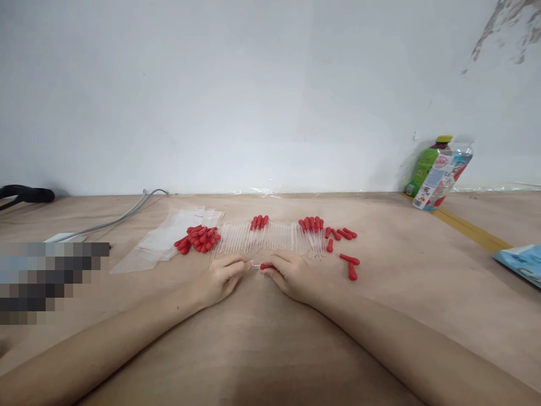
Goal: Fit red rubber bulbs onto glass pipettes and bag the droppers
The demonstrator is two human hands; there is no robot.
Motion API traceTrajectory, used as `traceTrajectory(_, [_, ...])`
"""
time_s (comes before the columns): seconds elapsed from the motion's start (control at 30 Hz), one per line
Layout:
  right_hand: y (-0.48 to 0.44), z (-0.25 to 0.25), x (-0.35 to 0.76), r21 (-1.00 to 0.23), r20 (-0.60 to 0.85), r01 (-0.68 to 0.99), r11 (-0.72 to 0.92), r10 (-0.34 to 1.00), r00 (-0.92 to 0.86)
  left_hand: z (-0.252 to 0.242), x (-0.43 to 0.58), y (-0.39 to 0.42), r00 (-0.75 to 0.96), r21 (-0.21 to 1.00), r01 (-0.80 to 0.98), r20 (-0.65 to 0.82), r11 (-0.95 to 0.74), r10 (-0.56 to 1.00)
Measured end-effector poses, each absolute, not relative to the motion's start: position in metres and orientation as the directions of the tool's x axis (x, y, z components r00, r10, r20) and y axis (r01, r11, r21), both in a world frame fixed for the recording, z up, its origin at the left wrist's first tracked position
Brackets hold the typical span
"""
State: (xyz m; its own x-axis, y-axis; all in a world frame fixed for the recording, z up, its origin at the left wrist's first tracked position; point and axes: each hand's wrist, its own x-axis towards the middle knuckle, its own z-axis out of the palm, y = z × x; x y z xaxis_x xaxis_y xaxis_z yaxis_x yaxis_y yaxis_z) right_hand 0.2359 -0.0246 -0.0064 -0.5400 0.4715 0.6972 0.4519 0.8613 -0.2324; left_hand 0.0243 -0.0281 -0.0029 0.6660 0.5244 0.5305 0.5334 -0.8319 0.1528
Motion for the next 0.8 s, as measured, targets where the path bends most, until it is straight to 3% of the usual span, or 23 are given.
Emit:
traceTrajectory(0.2, [-0.017,-0.011,0.239,-0.234,0.683,0.463,0.855,0.483,-0.547,-0.005,0.024,-0.026,0.658,0.042,0.586,0.559,-0.809,0.505])
traceTrajectory(0.57, [-0.018,-0.011,0.244,-0.339,0.616,0.445,0.829,0.553,-0.561,-0.005,0.021,-0.027,0.606,0.182,0.572,0.564,-0.800,0.561])
traceTrajectory(0.8, [-0.023,-0.006,0.240,-0.377,0.588,0.455,0.807,0.588,-0.555,0.000,0.025,-0.032,0.602,0.209,0.574,0.547,-0.792,0.581])
